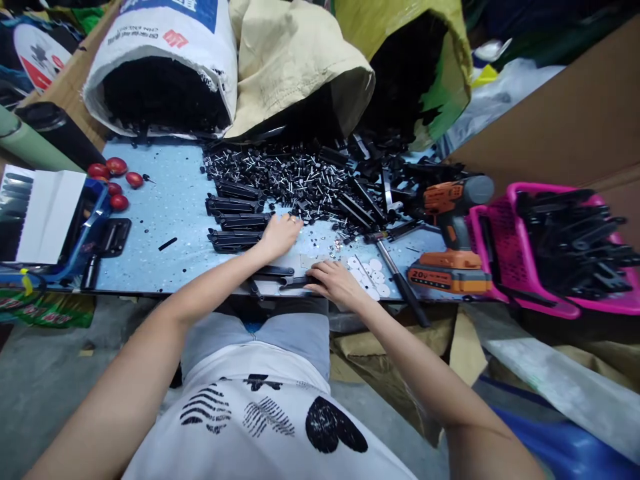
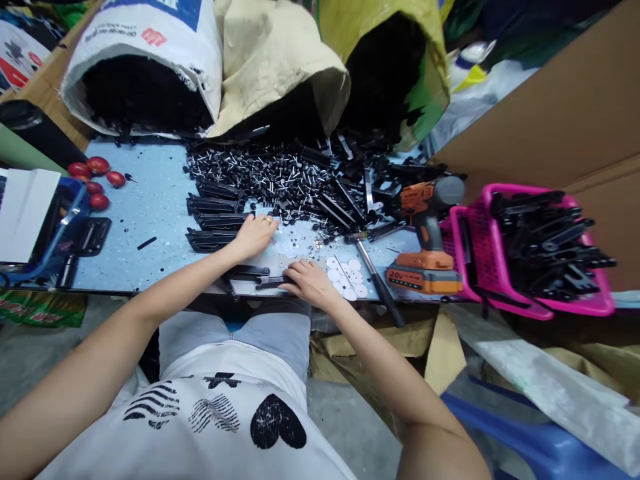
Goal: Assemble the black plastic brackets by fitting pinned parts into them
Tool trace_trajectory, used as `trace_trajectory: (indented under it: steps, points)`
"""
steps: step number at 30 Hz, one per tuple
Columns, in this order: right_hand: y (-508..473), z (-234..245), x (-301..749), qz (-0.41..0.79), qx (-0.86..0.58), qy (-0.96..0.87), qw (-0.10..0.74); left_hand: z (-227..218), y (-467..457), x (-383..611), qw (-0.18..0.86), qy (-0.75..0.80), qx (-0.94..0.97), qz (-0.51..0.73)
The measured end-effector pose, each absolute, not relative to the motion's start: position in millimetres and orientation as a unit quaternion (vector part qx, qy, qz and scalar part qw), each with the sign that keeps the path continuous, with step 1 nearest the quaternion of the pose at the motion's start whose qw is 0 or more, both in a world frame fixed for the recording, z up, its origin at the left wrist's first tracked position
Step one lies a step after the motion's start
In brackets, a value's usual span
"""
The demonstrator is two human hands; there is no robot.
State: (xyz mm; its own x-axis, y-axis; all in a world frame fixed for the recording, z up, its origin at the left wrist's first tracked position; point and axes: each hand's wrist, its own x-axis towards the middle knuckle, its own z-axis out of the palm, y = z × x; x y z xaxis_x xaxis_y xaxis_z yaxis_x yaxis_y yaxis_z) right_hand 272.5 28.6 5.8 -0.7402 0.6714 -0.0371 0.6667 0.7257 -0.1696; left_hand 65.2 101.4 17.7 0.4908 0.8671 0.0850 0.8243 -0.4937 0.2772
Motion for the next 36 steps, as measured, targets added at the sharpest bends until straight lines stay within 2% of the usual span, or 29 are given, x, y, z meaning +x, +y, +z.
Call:
trace_trajectory:
  steps: [5,8,12,14,17,23,28,32,36]
  points:
    - [60.9,7.7,267.0,0.069,-0.448,-0.888,0.082,18.3,137.7,80.3,0.128,0.531,0.833,0.091]
    - [98.7,5.1,249.3,0.023,-0.470,-0.878,0.082,28.9,106.2,57.2,0.170,0.534,0.799,0.219]
    - [144.0,-4.6,225.1,-0.019,-0.471,-0.882,0.015,40.4,46.7,0.1,0.395,0.558,0.541,0.490]
    - [158.0,-8.5,218.6,-0.014,-0.453,-0.891,-0.022,39.1,22.5,-24.8,0.487,0.566,0.395,0.536]
    - [165.2,-7.6,217.7,-0.008,-0.433,-0.901,-0.037,29.2,-2.0,-43.0,0.559,0.567,0.270,0.542]
    - [124.4,18.5,232.1,0.065,-0.482,-0.866,0.119,15.8,-14.1,-37.8,0.566,0.572,0.269,0.529]
    - [67.0,38.3,239.8,0.231,-0.486,-0.820,0.196,15.3,-6.8,-40.0,0.509,0.602,0.405,0.463]
    - [45.5,42.9,234.8,0.346,-0.479,-0.788,0.172,0.9,-1.3,-44.8,0.484,0.629,0.434,0.428]
    - [45.7,50.2,221.0,0.318,-0.457,-0.826,0.091,-17.9,-4.2,-47.0,0.484,0.641,0.439,0.401]
